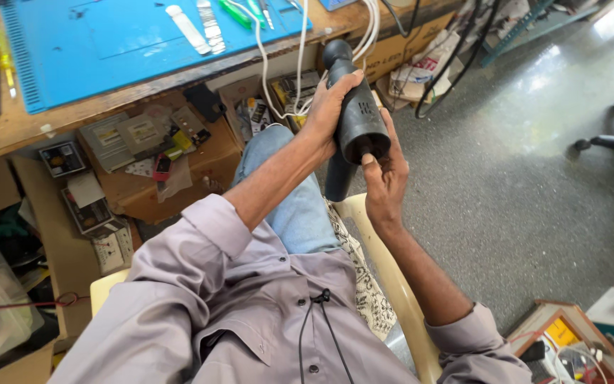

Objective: The person disassembles a black handheld massager, removes the internal motor and circuit board, and then reassembles the device by inserting the motor back into the housing and closing the casing. The person handles the massager body, motor, and circuit board throughout the process.

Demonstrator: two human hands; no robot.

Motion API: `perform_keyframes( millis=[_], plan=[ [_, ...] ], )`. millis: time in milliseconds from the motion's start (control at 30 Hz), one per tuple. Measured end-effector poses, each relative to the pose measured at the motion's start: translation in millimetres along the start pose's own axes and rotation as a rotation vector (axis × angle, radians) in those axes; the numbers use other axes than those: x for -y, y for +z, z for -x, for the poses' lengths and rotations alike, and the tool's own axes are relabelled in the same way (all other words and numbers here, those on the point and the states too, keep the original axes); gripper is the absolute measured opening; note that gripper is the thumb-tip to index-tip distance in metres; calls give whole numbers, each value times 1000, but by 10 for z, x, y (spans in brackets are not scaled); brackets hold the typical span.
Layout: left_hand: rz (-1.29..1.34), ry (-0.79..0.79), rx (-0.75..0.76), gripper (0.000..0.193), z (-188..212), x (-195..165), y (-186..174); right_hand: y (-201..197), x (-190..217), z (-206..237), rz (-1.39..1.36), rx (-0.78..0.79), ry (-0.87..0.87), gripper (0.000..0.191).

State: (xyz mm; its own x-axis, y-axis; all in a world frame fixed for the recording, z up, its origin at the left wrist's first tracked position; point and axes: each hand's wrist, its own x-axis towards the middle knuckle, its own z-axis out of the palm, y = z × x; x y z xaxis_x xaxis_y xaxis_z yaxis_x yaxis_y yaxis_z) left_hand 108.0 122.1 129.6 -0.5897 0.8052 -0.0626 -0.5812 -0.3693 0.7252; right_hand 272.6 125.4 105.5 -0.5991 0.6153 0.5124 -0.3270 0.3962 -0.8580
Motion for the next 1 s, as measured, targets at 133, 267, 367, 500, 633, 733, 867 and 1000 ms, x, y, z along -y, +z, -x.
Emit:
perform_keyframes(
  millis=[133, 267, 367, 500, 633, 733, 867, 1000],
  plan=[
    [-24, 58, 1, 43, 166, -353, -158, 248, 102, -18, -38, 76, -45, 73],
    [-27, 146, -37, 48, 365, -619, -344, 486, 146, -27, -81, 140, -37, 75],
    [-42, 194, -78, 52, 501, -689, -449, 630, 130, -4, -126, 163, -30, 73],
    [-39, 231, -155, 55, 586, -652, -524, 708, 79, 51, -215, 161, 18, 71],
    [-37, 241, -147, 56, 579, -599, -570, 680, 33, 60, -221, 171, 1, 68],
    [-21, 246, -125, 58, 581, -592, -604, 649, 21, 64, -200, 232, -17, 71],
    [-52, 225, -138, 63, 630, -599, -616, 633, 10, 87, -206, 231, -12, 70],
    [-70, 237, -130, 70, 697, -598, -589, 641, -29, 97, -242, 236, -20, 68]
  ],
)
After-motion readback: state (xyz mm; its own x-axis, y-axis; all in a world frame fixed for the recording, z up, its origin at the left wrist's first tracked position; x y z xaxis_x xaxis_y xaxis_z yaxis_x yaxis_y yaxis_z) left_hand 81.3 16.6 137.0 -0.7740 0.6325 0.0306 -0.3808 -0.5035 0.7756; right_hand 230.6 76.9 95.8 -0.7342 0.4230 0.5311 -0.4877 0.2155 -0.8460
